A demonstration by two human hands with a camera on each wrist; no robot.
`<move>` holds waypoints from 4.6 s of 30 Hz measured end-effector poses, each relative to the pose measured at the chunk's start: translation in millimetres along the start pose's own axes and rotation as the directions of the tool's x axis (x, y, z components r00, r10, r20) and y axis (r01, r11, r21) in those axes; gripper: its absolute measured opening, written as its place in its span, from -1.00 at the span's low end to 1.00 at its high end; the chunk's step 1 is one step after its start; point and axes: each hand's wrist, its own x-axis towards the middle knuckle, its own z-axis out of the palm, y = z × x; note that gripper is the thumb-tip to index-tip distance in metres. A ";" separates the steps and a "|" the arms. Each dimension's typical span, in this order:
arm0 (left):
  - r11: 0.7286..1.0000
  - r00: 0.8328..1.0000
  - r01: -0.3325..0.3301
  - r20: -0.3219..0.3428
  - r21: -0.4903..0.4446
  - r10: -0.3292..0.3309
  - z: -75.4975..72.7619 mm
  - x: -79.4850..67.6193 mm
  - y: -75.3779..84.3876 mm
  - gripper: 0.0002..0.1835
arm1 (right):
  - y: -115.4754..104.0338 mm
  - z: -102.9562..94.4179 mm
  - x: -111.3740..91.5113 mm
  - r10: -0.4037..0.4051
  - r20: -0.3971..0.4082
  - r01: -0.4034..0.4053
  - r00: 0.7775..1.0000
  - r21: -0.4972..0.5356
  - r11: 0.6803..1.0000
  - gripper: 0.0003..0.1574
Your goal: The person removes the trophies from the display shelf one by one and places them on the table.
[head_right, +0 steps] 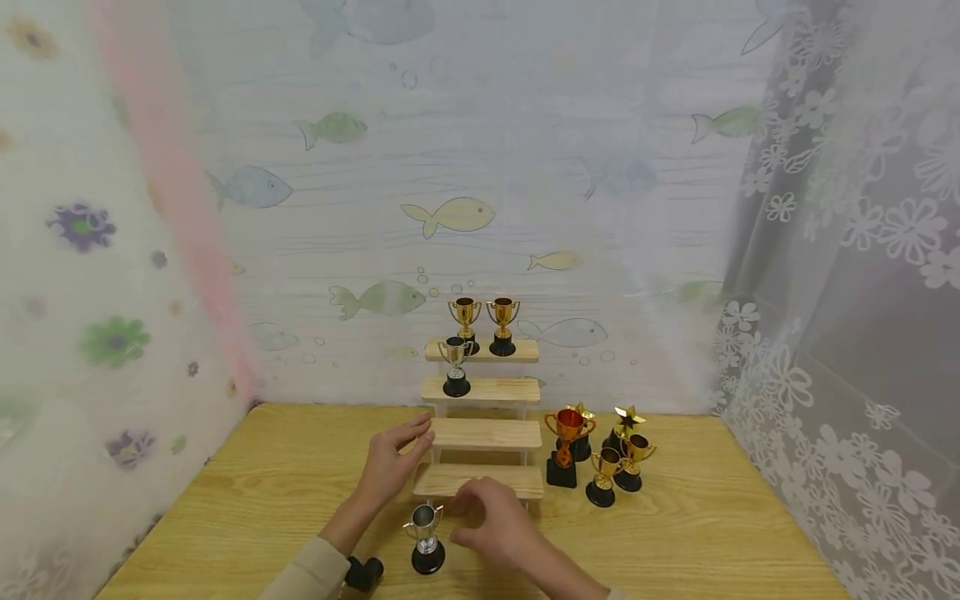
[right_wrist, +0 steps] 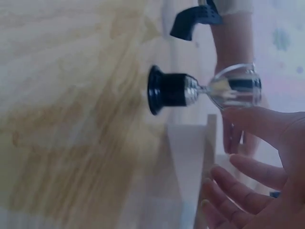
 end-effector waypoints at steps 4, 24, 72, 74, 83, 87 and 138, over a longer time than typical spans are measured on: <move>1.000 1.000 -0.015 -0.003 0.004 0.015 0.4 -0.1 -1.4 -0.66 | -0.6 -10.3 2.7 0.005 -0.029 -0.005 1.000 0.009 1.000 -0.49; 1.000 1.000 -0.019 -0.010 -0.009 0.019 -0.8 0.7 3.7 -0.69 | -5.9 -50.5 24.2 0.097 -0.252 -0.103 0.963 -0.011 0.995 -0.42; 1.000 1.000 -0.015 0.006 0.003 0.015 -2.0 0.4 5.0 -0.67 | -9.4 -61.8 89.7 0.123 -0.335 -0.122 0.934 0.023 0.992 -0.17; 1.000 1.000 -0.017 0.012 0.002 0.017 -2.1 0.0 4.5 -0.66 | -9.9 -61.9 92.6 0.128 -0.331 -0.123 0.935 0.035 0.992 -0.17; 1.000 1.000 -0.008 0.018 -0.002 0.008 -2.5 -1.1 4.1 -0.64 | -11.8 -59.9 106.0 0.118 -0.332 -0.112 0.936 0.039 0.993 -0.22; 1.000 1.000 -0.004 0.022 -0.005 0.004 -2.7 -1.0 4.7 -0.63 | -12.9 -57.9 111.7 0.124 -0.331 -0.113 0.936 0.051 0.992 -0.23; 1.000 1.000 -0.013 0.008 0.009 0.013 -1.7 -1.0 3.5 -0.63 | -11.7 -38.7 139.5 0.190 -0.428 -0.157 0.883 0.111 0.981 -0.40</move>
